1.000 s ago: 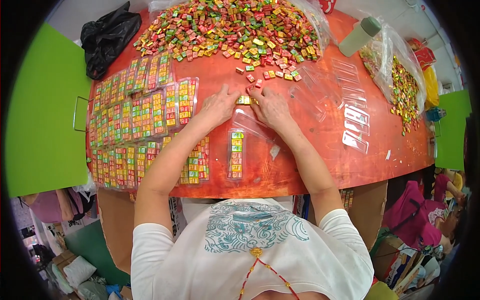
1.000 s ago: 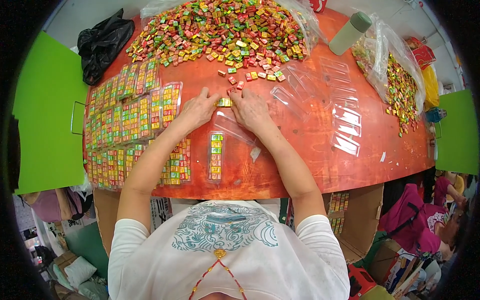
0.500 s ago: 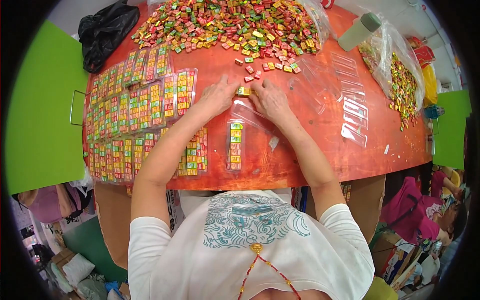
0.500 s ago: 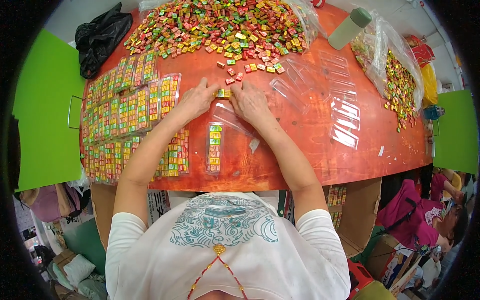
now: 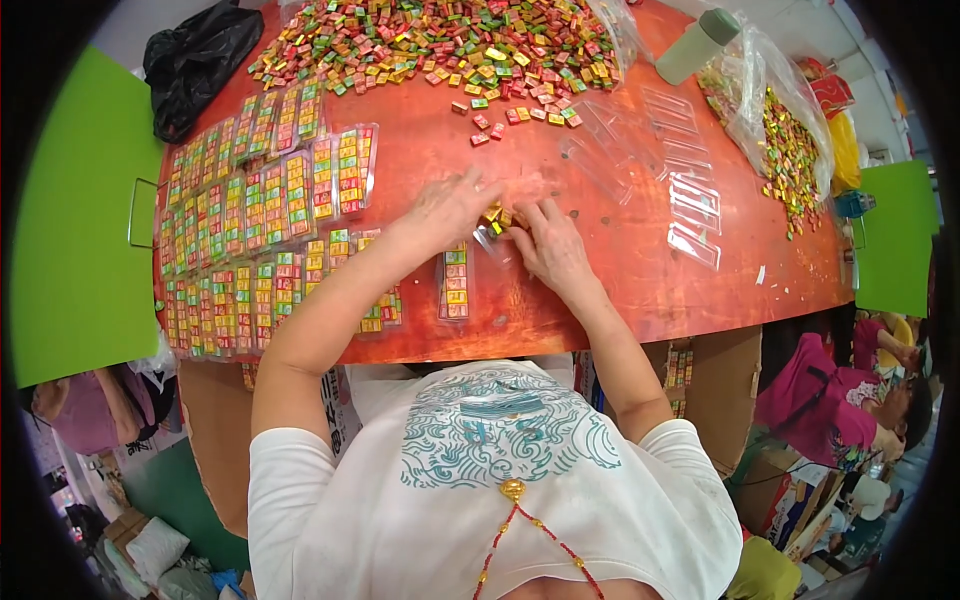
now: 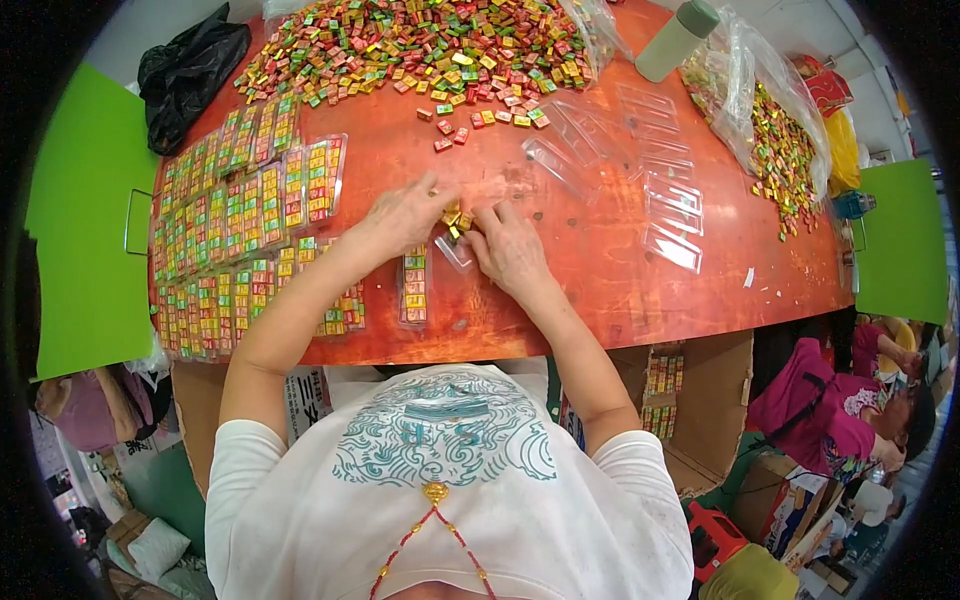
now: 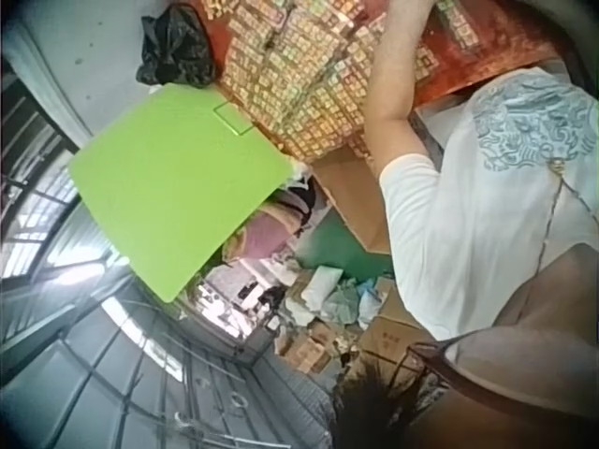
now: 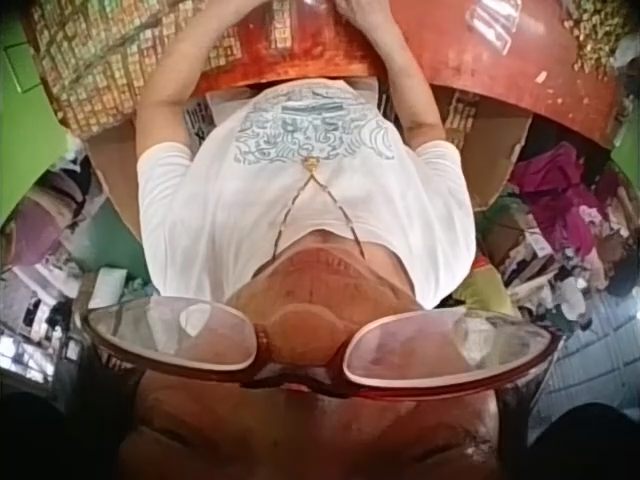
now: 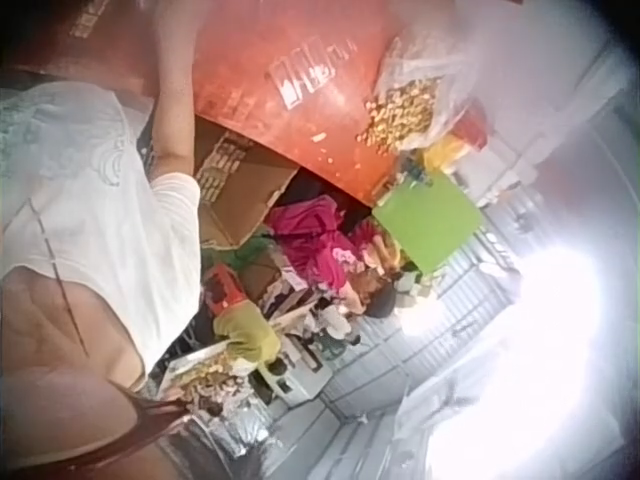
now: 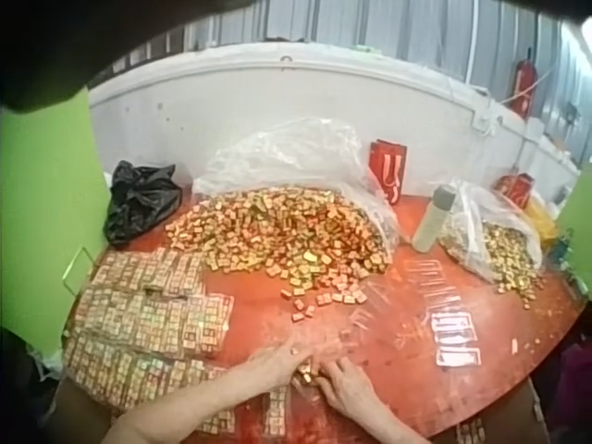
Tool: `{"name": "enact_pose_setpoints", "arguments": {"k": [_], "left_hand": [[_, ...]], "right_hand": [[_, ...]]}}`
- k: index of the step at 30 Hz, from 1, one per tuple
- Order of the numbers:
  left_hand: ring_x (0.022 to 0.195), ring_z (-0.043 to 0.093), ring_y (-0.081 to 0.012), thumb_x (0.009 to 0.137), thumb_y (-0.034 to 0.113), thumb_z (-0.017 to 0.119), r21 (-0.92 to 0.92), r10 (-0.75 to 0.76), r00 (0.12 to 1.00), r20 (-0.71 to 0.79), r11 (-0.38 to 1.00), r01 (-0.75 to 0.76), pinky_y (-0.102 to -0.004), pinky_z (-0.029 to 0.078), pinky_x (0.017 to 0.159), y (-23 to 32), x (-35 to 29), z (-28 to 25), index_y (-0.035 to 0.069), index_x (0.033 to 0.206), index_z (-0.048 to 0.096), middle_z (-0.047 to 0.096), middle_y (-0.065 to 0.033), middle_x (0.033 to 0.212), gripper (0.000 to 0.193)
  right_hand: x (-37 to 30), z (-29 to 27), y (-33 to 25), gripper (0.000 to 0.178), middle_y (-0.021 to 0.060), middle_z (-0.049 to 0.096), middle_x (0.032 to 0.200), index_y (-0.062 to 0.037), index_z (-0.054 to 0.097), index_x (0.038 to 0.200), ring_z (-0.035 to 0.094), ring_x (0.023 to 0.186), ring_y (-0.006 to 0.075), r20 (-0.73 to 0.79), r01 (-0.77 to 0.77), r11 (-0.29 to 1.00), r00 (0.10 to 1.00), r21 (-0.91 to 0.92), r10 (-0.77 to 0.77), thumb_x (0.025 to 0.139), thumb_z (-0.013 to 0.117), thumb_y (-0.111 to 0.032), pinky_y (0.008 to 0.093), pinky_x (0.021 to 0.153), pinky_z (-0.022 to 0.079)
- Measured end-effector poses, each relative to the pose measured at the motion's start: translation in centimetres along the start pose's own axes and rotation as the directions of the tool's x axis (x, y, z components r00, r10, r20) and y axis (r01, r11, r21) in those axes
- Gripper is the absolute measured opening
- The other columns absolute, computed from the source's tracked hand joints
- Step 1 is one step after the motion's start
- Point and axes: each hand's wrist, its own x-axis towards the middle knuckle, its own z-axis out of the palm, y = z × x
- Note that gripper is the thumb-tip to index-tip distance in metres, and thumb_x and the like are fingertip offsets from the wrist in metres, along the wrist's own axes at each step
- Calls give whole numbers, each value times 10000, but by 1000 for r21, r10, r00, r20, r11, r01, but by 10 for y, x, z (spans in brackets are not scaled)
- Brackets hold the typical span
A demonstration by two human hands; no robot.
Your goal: Pack small colorful plastic square blocks into transparent plastic sleeves and then organize those sleeves into a cardboard box.
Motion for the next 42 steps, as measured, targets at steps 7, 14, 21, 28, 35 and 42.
{"name": "enact_pose_setpoints", "arguments": {"k": [7,14,21,28,35,42], "left_hand": [[1012,608,-384,846,75,590,-81,-101,987,-122,992,92,-494,527,805,-21,-12,-2,152,1243,543,547,-163,1081,407],[1027,590,-365,870,118,612,30,-96,994,-53,995,98,-469,506,827,-33,-11,10,139,1259,544,541,-148,1069,396],[1025,591,-369,886,185,611,49,-163,986,34,986,161,-470,498,822,-32,0,5,122,1221,553,542,-157,1063,346],[1029,587,-361,875,299,636,65,-146,989,6,987,145,-473,478,821,-21,9,3,111,1200,570,552,-161,1037,380],[975,606,-336,864,308,630,149,-122,989,-86,980,134,-468,449,799,-18,21,15,96,1064,610,585,-151,972,293],[912,627,-276,864,194,584,225,-35,987,-154,972,69,-458,393,787,-20,18,24,105,972,637,625,-109,941,149]], "right_hand": [[-7,-12,-5,433,146,566,986,-70,557,1191,597,880,326,39,4,1000,999,6,-4,827,706,-249,434,733,470],[-8,-4,-19,684,113,558,1111,-78,483,1364,554,1012,282,113,-5,943,993,-334,45,788,716,-365,420,832,417],[16,-14,23,633,98,571,1182,-132,501,1357,562,1059,285,91,-70,936,990,-346,108,797,711,-339,430,861,408],[41,-3,42,341,90,612,1065,-120,630,1141,598,1004,260,-27,-8,963,1000,-271,0,861,647,-314,431,836,410],[58,4,47,203,82,593,951,-106,669,949,586,963,252,-7,-29,961,1000,-276,28,844,655,-280,420,844,401],[28,-10,24,222,87,583,995,-106,627,997,575,969,257,-86,69,974,992,-214,-90,819,686,-223,416,888,387]]}}
